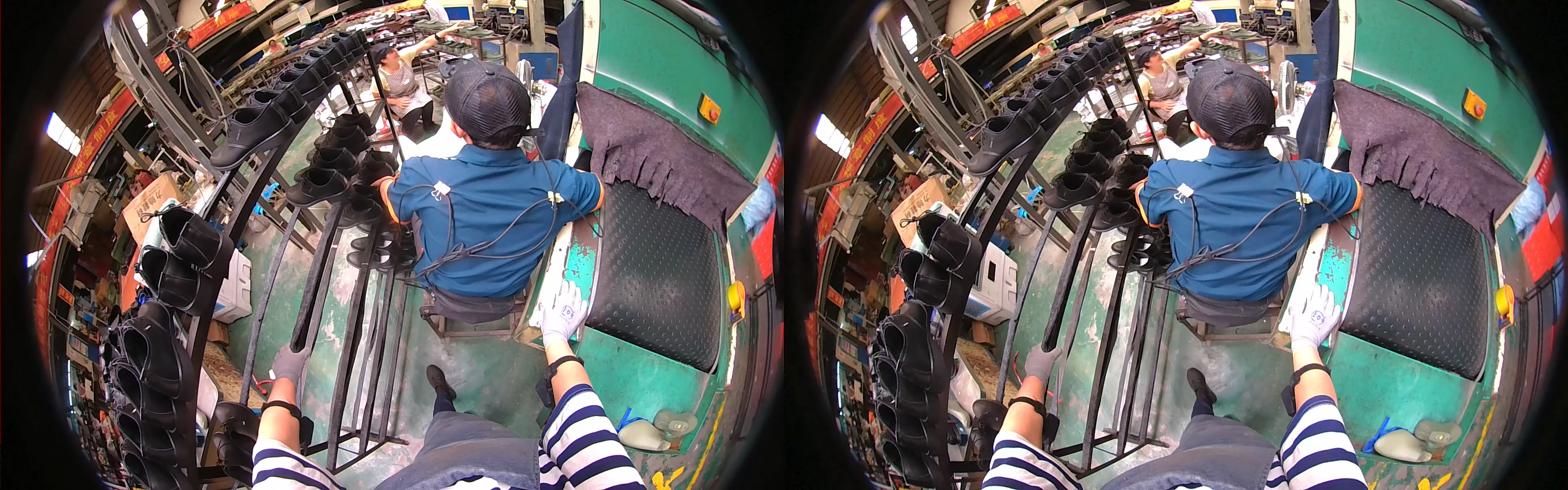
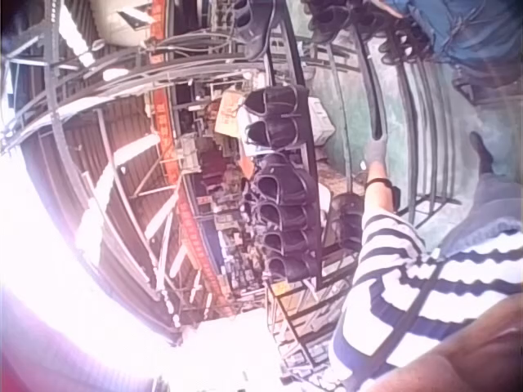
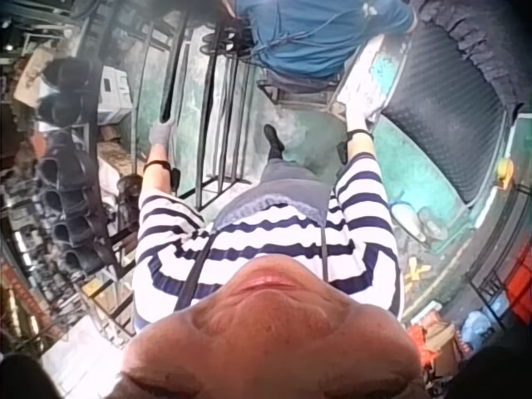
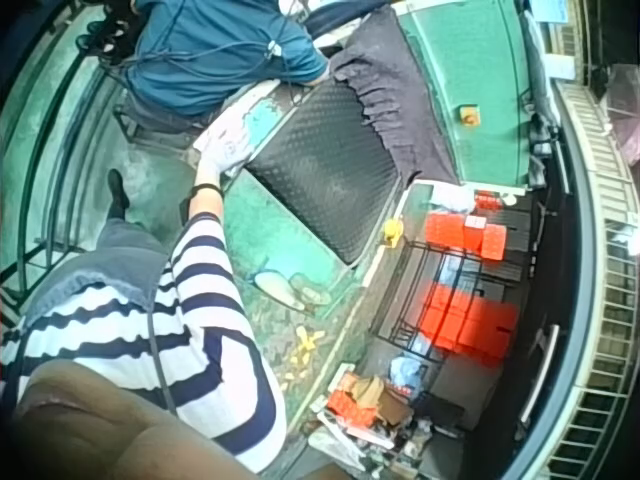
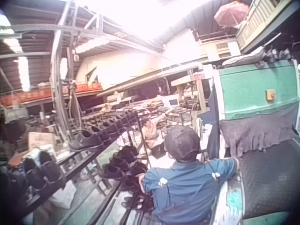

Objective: Observe and assist with shoe production on an assembly line involving machinery and racks.

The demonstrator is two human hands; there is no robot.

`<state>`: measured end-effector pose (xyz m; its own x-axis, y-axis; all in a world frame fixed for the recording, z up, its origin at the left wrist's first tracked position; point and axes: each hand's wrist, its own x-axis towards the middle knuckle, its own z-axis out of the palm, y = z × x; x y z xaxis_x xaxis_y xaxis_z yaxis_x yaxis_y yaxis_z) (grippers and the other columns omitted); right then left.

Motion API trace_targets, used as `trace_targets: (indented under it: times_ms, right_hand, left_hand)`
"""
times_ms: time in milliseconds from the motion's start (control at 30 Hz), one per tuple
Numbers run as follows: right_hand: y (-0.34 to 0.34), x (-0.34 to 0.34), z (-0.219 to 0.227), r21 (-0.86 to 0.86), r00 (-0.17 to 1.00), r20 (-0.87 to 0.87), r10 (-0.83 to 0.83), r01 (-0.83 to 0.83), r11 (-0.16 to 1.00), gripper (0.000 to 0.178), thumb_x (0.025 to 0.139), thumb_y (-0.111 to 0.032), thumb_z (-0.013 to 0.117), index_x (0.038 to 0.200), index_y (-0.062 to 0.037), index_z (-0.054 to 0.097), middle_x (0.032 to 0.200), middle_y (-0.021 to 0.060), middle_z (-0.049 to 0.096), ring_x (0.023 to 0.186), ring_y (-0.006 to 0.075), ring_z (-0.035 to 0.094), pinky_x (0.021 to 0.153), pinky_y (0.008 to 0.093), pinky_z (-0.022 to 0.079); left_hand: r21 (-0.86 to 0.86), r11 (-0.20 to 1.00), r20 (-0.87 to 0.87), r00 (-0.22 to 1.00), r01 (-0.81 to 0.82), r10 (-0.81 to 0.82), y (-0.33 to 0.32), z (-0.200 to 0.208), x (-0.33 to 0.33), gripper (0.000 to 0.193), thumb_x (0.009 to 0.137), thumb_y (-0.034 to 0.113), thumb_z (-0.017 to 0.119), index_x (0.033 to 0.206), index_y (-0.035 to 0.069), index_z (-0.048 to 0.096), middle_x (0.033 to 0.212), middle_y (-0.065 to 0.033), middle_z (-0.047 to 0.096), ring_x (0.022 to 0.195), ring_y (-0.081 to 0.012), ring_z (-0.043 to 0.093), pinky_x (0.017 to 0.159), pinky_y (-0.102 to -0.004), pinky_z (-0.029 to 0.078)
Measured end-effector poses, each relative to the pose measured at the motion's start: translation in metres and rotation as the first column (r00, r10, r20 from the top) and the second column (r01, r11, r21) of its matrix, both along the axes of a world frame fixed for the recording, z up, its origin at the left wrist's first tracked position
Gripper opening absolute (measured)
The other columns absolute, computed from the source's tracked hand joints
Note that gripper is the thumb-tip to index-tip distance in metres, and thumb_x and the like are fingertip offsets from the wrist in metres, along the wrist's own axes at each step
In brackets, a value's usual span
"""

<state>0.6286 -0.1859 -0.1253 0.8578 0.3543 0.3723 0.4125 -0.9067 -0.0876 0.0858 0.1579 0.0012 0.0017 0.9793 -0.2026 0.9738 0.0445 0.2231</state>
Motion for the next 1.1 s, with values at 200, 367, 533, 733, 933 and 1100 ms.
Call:
trace_targets:
  times_ms: [200,367,533,733,933,1100]
  right_hand:
    - [0.003,0.0,0.006,-0.015,1.0,-0.017,-0.004,0.004,1.0,0.054,0.096,-0.041,0.047,0.142,-0.0126,0.053,0.151,0.0048,0.047,0.141,0.025,0.038,0.118,0.0498,0.021]
    - [0.005,-0.002,0.009,-0.015,0.999,-0.047,-0.018,0.017,1.0,0.055,0.097,-0.042,0.045,0.144,-0.0128,0.051,0.152,0.0045,0.047,0.142,0.025,0.037,0.118,0.0497,0.021]
    - [0.004,-0.002,0.008,-0.031,0.999,-0.034,-0.009,0.008,0.999,0.056,0.097,-0.042,0.047,0.144,-0.0124,0.051,0.152,0.0047,0.047,0.142,0.025,0.037,0.118,0.0491,0.021]
    - [0.004,-0.002,0.007,-0.002,0.999,-0.032,-0.005,0.005,1.0,0.058,0.096,-0.043,0.049,0.144,-0.0116,0.05,0.151,0.0051,0.047,0.142,0.025,0.037,0.118,0.0484,0.021]
    - [0.003,-0.004,0.012,-0.024,1.0,-0.03,-0.008,0.007,1.0,0.059,0.095,-0.043,0.049,0.145,-0.012,0.05,0.151,0.0049,0.047,0.141,0.0247,0.037,0.118,0.0482,0.021]
    - [0.005,-0.005,0.015,-0.018,0.999,-0.051,-0.007,0.006,1.0,0.058,0.095,-0.043,0.048,0.144,-0.0124,0.05,0.151,0.0043,0.047,0.141,0.0247,0.038,0.118,0.0478,0.022]
  left_hand:
    - [-0.009,1.0,0.007,1.0,0.002,-0.002,0.002,0.005,0.007,0.057,0.072,0.048,0.073,0.113,0.008,0.073,0.109,-0.021,0.072,0.104,-0.0374,0.069,0.092,-0.0461,0.053]
    - [-0.009,1.0,-0.006,1.0,0.012,-0.012,0.008,-0.001,0.001,0.058,0.072,0.049,0.072,0.112,0.008,0.073,0.108,-0.0219,0.072,0.104,-0.0381,0.069,0.092,-0.0464,0.053]
    - [-0.016,1.0,-0.004,1.0,0.007,-0.007,0.007,0.0,0.003,0.059,0.072,0.05,0.072,0.112,0.007,0.073,0.108,-0.0221,0.072,0.106,-0.0385,0.068,0.093,-0.0463,0.053]
    - [-0.002,1.0,-0.02,1.0,0.008,-0.008,0.005,0.003,0.004,0.058,0.072,0.049,0.071,0.112,0.007,0.073,0.108,-0.0223,0.072,0.106,-0.0385,0.068,0.093,-0.0462,0.052]
    - [-0.029,1.0,0.009,1.0,0.001,0.0,0.006,0.003,0.006,0.059,0.072,0.049,0.072,0.111,0.006,0.073,0.107,-0.0227,0.072,0.106,-0.0389,0.068,0.093,-0.0465,0.052]
    - [-0.005,1.0,0.004,1.0,0.017,-0.017,0.009,-0.003,-0.001,0.058,0.072,0.05,0.072,0.111,0.006,0.073,0.107,-0.0226,0.072,0.105,-0.0391,0.068,0.092,-0.0466,0.052]
